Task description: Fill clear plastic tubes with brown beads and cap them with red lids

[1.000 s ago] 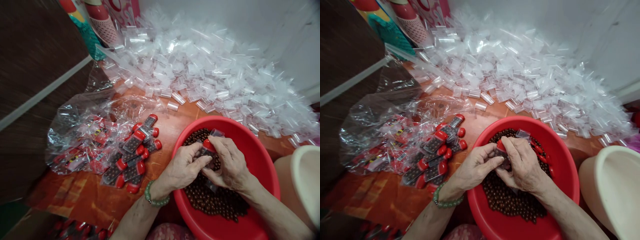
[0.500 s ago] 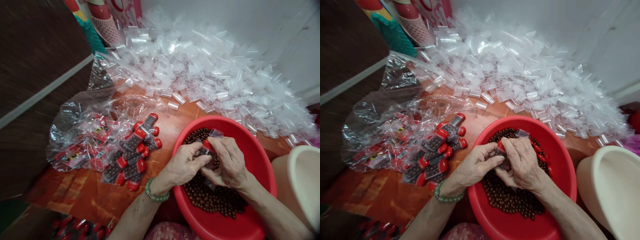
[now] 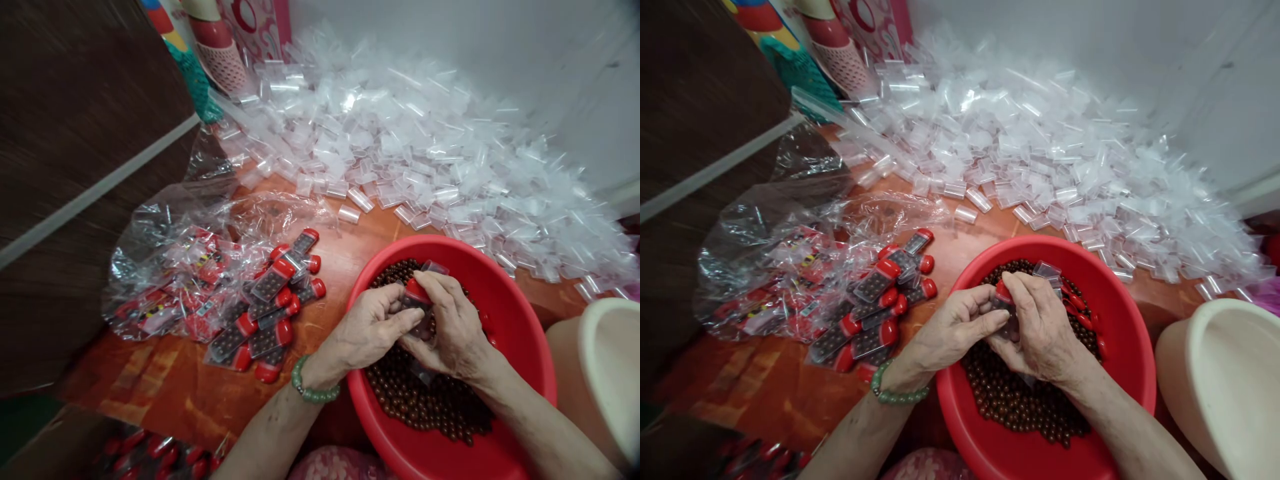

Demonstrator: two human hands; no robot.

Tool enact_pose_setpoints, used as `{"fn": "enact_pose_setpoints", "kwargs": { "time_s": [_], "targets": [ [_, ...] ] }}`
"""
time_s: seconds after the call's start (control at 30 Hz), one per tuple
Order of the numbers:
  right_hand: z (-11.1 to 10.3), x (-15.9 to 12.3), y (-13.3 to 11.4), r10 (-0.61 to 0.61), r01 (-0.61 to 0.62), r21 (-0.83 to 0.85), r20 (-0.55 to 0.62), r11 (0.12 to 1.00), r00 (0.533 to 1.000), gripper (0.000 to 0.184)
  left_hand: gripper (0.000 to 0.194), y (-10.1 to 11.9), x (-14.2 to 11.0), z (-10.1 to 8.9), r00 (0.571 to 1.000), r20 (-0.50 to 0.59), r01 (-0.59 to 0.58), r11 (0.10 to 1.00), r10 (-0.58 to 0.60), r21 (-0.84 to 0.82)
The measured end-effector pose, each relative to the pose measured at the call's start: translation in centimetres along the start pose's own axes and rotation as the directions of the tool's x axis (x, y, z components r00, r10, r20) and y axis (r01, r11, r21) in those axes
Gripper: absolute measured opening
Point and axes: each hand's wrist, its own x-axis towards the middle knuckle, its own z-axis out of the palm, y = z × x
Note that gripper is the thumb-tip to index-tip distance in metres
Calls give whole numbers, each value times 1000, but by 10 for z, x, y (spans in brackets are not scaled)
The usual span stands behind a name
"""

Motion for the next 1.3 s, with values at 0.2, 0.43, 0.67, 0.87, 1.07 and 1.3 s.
{"fn": "enact_pose_setpoints", "kwargs": {
  "time_s": [0.2, 0.43, 0.67, 0.87, 1.07, 1.3],
  "targets": [
    [-5, 2, -1, -2, 2, 31, -11, 1000, 1000, 69, 28, 1, 1, -1, 999, 37, 13, 1000, -12, -11],
    [-6, 8, 2, 37, -35, 83, -19, 996, 999, 68, 32, 2, 1, -5, 997, 78, 42, 986, -30, -159],
    [-19, 8, 11, 97, -161, 296, 220, 941, 971, 81, 27, -2, 2, -5, 996, 54, -72, 997, 75, -41],
    [-31, 6, 19, 394, -500, 494, 308, 712, 866, 31, 31, 4, 1, 0, 999, -46, -5, 999, 3, -47],
    [-26, 13, 12, 503, -587, 621, 333, 519, 797, 23, 30, 5, -1, 2, 991, -132, 3, 995, 10, 101],
    [-21, 4, 28, 713, -497, 618, -151, 609, 685, 26, 36, -1, -1, 1, 965, -218, -125, 987, 143, 97]
  ]
}}
